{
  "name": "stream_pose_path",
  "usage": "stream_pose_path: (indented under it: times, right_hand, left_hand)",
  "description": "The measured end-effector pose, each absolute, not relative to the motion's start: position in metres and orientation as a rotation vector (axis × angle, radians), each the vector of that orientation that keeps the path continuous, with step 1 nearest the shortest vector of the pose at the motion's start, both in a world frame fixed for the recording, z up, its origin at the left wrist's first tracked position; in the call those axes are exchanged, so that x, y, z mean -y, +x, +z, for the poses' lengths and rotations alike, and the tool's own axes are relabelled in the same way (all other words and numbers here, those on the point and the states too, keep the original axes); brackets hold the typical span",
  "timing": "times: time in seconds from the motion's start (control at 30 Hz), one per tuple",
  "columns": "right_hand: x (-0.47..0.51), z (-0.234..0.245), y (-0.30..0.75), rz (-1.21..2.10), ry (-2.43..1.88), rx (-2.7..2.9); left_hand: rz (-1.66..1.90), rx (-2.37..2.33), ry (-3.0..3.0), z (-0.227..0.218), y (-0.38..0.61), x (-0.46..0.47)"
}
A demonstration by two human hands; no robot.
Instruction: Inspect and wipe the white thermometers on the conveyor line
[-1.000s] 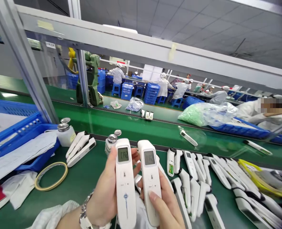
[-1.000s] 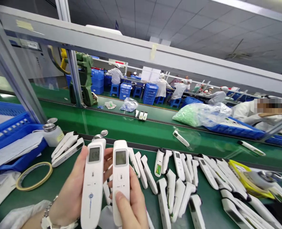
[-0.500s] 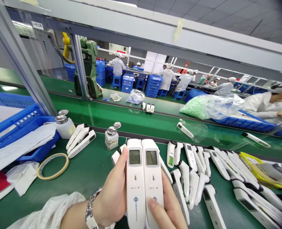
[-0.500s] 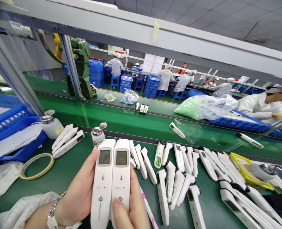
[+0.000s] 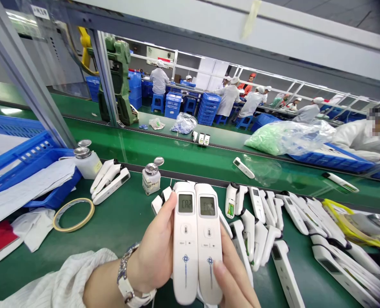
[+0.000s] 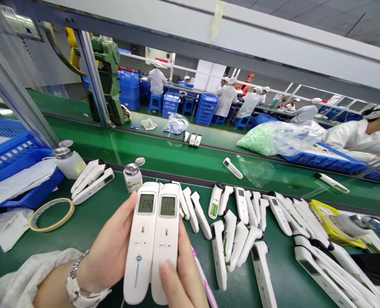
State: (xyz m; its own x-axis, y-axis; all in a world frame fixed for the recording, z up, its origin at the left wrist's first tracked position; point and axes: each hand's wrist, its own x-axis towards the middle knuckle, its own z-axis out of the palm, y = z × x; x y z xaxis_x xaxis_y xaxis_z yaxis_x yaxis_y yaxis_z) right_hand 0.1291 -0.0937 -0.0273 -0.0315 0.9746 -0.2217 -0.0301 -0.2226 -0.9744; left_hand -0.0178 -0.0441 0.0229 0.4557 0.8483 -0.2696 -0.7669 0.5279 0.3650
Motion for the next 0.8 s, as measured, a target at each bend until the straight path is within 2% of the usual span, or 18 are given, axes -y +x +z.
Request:
stream_pose_path:
  times: [0.33,0.8]
  right_hand:
    - [0.080,-0.029,0.141,1.821,-1.022,0.833]
    - [0.081,-0.002,0.121,1.749,-1.055,0.852]
  left_hand:
    - [0.993,-0.516,0.200,0.021,-0.018,0.043]
    - [0.967,-0.554,0.156,0.024,-0.019,0.038]
